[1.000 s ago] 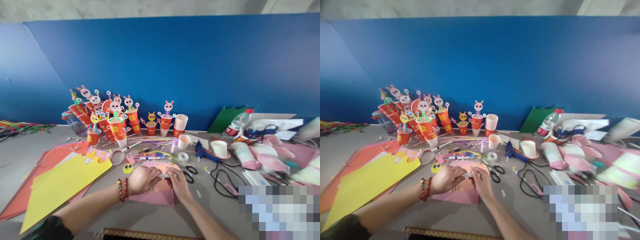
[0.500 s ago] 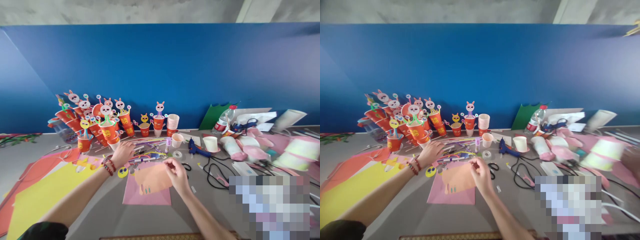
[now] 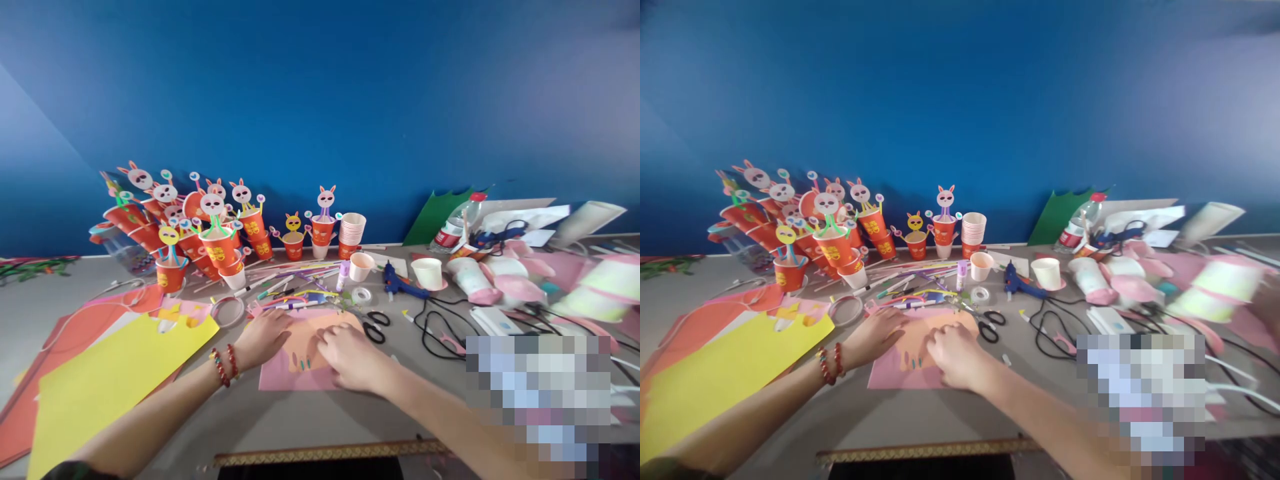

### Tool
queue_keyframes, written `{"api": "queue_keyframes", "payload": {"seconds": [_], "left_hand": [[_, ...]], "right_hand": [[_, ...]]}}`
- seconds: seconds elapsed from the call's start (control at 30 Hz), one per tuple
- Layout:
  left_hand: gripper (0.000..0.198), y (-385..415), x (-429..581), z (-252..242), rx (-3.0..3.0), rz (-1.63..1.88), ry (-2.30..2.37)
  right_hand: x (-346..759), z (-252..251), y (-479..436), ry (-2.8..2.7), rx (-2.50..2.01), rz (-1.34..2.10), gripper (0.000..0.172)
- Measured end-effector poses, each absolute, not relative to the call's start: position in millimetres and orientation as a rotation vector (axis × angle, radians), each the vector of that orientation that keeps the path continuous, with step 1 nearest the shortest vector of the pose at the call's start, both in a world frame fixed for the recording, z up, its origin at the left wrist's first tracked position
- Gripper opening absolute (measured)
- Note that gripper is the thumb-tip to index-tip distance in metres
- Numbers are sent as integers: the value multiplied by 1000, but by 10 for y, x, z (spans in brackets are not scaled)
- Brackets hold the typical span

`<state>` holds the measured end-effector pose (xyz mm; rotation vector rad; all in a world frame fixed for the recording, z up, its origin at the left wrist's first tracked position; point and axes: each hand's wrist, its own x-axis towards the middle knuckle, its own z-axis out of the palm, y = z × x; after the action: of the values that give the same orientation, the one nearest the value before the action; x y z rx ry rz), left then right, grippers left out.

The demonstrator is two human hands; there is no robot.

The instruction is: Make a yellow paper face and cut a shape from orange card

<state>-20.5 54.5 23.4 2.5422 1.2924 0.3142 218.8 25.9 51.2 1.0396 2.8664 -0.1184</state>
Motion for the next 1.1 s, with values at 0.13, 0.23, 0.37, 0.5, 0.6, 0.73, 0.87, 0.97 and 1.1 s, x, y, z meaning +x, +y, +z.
{"api": "queue_keyframes", "payload": {"seconds": [0.13,0.23,0.37,0.5,0.6,0.73,0.87,0.97,1.1], "left_hand": [[16,664,-153,243,2505,319,1278],[15,723,-139,224,2475,335,1275],[18,775,-154,258,2429,387,1244],[28,764,-236,374,2352,475,1223],[37,659,-326,429,2132,643,1222],[51,400,-391,429,1404,978,1067],[72,131,-337,472,888,857,702],[59,19,-250,536,770,770,756],[31,36,-197,557,908,790,1030]], "right_hand": [[2110,502,320,2820,875,108,35],[2130,456,347,2832,792,174,32],[2230,423,371,2856,713,124,19],[2389,422,315,3029,817,240,12],[2518,455,213,3317,1103,421,13],[2591,531,79,3585,1335,584,14],[2470,570,24,3681,1198,650,17],[2331,549,22,3693,1074,644,15],[2380,459,61,3662,1027,492,17]]}}
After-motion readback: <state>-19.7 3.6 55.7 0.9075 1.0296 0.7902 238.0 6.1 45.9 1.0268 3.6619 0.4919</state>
